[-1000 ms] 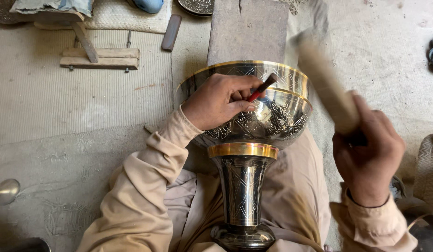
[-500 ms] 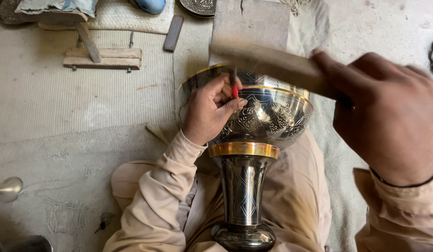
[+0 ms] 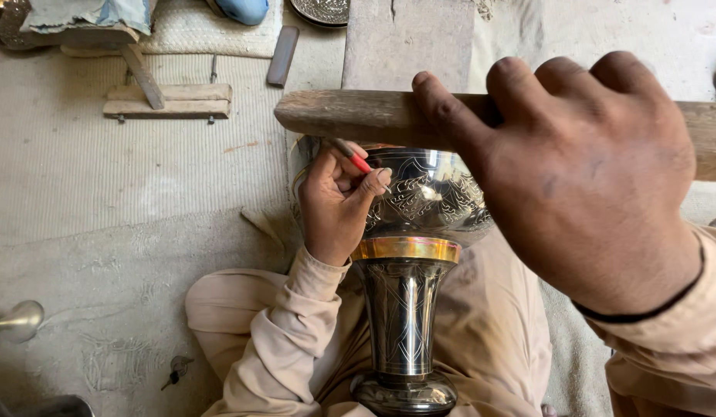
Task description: The person uses a chisel and wooden mallet to engrave decorative patterns onto a large silver and gold metal vessel. They repeatedly tap the chisel to create fine lines and motifs, rotating the vessel to access different sections.
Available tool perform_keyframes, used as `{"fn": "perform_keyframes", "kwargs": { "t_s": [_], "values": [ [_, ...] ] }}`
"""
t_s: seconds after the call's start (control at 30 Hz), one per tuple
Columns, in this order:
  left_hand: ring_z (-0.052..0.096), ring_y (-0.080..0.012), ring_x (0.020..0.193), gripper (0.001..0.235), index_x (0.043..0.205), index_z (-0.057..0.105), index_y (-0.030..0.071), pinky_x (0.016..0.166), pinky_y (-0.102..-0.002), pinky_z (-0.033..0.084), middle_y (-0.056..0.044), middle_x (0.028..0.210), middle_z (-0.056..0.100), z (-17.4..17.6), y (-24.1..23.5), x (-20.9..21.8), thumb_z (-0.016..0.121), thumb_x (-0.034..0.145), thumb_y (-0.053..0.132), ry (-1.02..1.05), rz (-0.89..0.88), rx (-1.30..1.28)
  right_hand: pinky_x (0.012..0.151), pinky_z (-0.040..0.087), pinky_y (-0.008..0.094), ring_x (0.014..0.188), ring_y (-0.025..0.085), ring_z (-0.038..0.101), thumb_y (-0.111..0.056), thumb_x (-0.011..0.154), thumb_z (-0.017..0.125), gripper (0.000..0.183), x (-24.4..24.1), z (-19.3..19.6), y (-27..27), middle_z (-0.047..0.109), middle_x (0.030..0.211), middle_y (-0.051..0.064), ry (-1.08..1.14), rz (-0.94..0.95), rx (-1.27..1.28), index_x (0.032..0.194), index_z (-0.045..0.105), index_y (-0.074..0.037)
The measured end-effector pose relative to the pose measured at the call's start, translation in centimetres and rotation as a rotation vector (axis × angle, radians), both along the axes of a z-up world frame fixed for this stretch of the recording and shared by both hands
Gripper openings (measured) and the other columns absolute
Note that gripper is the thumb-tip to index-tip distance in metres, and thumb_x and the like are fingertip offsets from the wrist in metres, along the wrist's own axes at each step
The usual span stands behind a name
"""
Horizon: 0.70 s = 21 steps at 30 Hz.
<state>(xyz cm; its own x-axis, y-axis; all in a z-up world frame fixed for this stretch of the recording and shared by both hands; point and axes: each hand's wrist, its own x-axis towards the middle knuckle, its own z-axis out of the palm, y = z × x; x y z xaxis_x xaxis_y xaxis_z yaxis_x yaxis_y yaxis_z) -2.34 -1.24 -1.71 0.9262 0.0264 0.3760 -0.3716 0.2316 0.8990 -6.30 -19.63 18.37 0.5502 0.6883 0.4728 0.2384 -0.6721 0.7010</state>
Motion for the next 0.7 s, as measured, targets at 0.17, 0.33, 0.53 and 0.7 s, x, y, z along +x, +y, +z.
{"fn": "perform_keyframes", "kwargs": {
  "t_s": [0.17,0.33,0.53,0.7],
  "values": [
    [0.068,-0.0076,0.079,0.028,0.110,0.054,0.003,0.076,-0.023,0.059,-0.003,0.090,0.067,0.0,-0.6,-0.2,0.077,0.096,0.008,0.008,0.055,-0.026,0.068,0.037,0.024,0.070,0.004,0.053,-0.030,0.105,0.068,0.042,0.2,0.2,0.1,0.061,0.083,-0.012,-0.061,-0.020,-0.030,0.145,0.073,-0.039],
    [0.068,-0.0075,0.084,0.026,0.112,0.056,0.002,0.079,-0.023,0.058,-0.002,0.091,0.068,0.4,-0.2,0.3,0.077,0.097,0.009,-0.008,-0.050,0.032,0.062,0.043,0.026,0.063,0.010,0.057,-0.026,0.101,0.065,0.034,0.3,0.0,-0.7,0.067,0.081,-0.002,0.040,-0.030,0.024,0.131,0.077,-0.032],
    [0.064,-0.0078,0.072,0.023,0.110,0.062,0.004,0.066,-0.023,0.056,-0.001,0.082,0.066,1.8,0.8,2.3,0.079,0.096,0.011,-0.036,-0.201,0.350,0.062,0.047,0.031,0.057,0.015,0.057,-0.009,0.100,0.070,0.038,-1.1,-1.8,-3.3,0.066,0.077,0.003,0.253,-0.168,0.296,0.135,0.077,-0.022],
    [0.072,-0.0086,0.077,0.032,0.122,0.064,0.005,0.070,-0.024,0.062,-0.003,0.089,0.074,3.4,0.9,4.5,0.077,0.093,0.011,-0.180,-0.420,0.534,0.074,0.050,0.028,0.079,0.019,0.063,0.006,0.099,0.067,0.051,-4.5,-6.1,-5.9,0.064,0.098,0.008,0.256,-0.186,0.649,0.145,0.069,-0.013]
  ]
}}
